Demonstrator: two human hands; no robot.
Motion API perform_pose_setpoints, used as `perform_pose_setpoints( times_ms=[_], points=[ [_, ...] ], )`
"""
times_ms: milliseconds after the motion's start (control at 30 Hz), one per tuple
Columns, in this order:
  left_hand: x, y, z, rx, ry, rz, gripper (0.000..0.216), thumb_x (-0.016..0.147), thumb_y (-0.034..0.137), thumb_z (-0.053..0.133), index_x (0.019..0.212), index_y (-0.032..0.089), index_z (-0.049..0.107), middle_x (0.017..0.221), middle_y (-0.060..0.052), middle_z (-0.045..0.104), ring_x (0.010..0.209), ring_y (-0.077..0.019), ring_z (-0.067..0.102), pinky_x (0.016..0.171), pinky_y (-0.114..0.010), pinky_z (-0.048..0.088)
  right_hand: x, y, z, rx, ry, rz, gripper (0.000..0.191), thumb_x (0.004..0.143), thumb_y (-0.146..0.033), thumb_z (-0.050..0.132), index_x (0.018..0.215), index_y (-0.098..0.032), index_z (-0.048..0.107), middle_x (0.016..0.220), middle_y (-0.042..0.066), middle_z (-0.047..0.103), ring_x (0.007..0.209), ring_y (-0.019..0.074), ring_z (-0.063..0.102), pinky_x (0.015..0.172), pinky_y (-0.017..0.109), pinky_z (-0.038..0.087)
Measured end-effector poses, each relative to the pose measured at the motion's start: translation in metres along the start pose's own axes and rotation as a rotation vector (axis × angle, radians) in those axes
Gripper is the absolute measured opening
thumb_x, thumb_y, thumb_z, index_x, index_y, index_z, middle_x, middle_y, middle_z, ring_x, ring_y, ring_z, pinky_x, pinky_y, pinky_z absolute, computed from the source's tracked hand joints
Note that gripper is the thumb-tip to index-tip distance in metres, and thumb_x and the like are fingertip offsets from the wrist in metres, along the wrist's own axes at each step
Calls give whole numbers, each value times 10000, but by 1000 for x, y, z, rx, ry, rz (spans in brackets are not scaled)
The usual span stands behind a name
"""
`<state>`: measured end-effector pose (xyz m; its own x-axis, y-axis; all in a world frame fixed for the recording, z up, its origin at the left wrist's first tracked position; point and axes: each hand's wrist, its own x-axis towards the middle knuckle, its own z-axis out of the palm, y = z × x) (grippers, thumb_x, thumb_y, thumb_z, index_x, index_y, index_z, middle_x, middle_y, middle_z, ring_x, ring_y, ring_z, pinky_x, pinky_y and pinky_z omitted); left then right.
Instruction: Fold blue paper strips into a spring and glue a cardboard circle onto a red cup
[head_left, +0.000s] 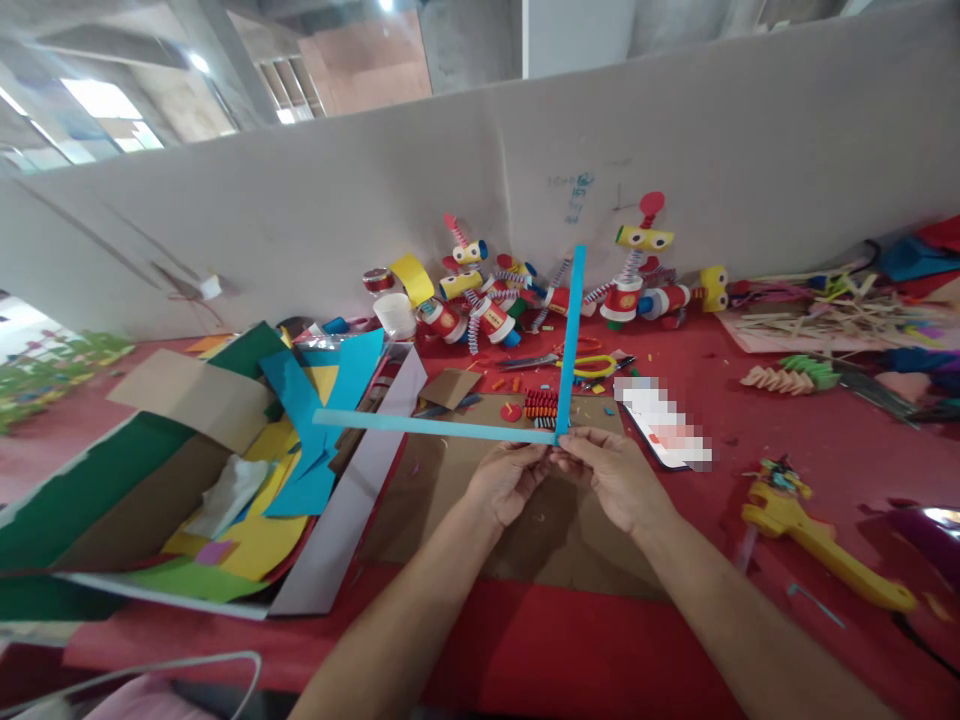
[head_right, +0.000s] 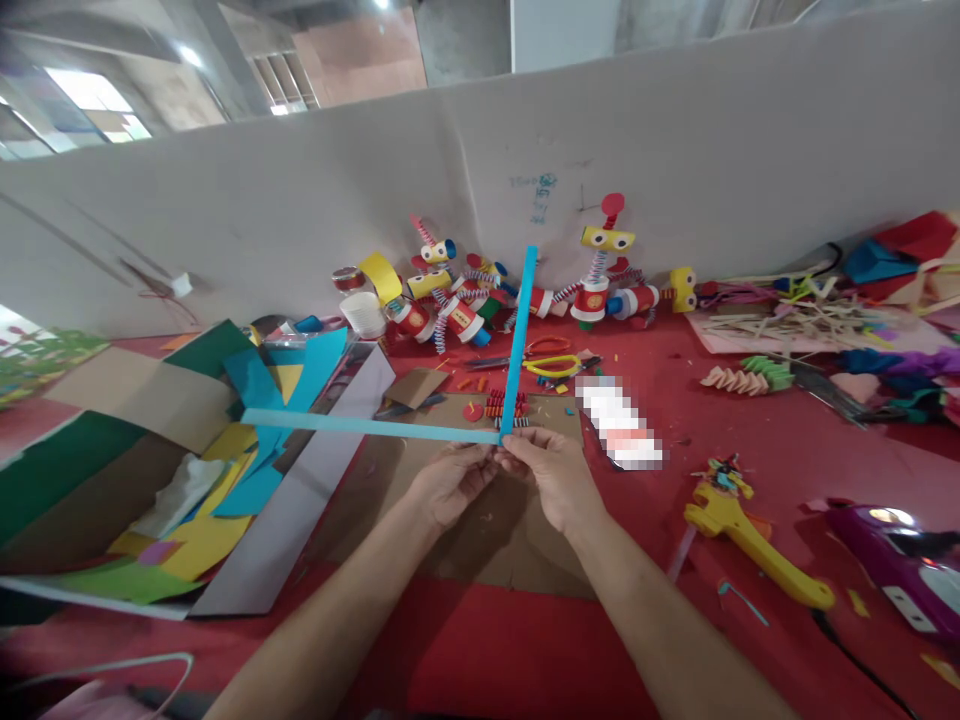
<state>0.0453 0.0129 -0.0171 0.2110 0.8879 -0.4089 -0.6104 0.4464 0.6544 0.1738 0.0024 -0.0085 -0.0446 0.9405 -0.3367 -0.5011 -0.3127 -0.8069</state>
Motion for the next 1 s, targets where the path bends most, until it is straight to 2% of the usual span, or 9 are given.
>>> perform_pose_setpoints(
  times_ms=[133,333,533,667,767,900,1000],
  points=[
    [1,0,-2,-14,14,-27,137,712,2,604,761,115,663,653,-35,661,593,-87,606,612,-182,504,0,-1,-1,10,-10,8,220,502,-254,827,630,-146,684,600,-5,654,549,73,598,554,176,496],
    [0,-3,0,-38,-70,-61,229,697,8,634,889,131,657,660,-13,639,566,-64,575,563,-147,477,2,0,2,26,10,19,271,443,-272,850,591,-140,665,570,-14,636,509,59,577,534,170,487],
    [-2,-6,2,60,-14,5,120,654,113,721,758,114,660,648,-19,634,566,-71,572,588,-168,479,3,5,1,0,21,-30,272,453,-286,841,598,-139,666,569,-11,632,495,67,559,520,184,481],
    [-7,-2,3,252,1,86,222,612,266,772,734,101,689,653,-46,653,586,-91,588,625,-200,472,6,7,-1,-36,44,-66,269,433,-263,847,609,-153,676,569,-12,637,505,87,569,535,213,494],
    [-10,1,5,402,7,155,264,617,338,758,715,98,707,642,-69,665,581,-105,584,595,-210,445,7,8,-2,-83,46,-84,247,459,-280,835,623,-160,695,566,-2,653,502,96,578,551,230,500],
    [-9,2,4,508,25,248,250,618,339,748,710,108,722,617,-64,664,559,-104,558,571,-215,416,7,8,-3,-143,17,-116,240,502,-306,813,686,-174,734,606,15,685,534,116,602,614,270,517],
    [-6,2,1,507,50,255,255,611,346,746,722,117,729,628,-63,670,570,-120,568,591,-236,426,6,7,-4,-201,-20,-152,263,539,-340,789,747,-184,749,671,29,707,587,144,623,679,323,525]
  ],
)
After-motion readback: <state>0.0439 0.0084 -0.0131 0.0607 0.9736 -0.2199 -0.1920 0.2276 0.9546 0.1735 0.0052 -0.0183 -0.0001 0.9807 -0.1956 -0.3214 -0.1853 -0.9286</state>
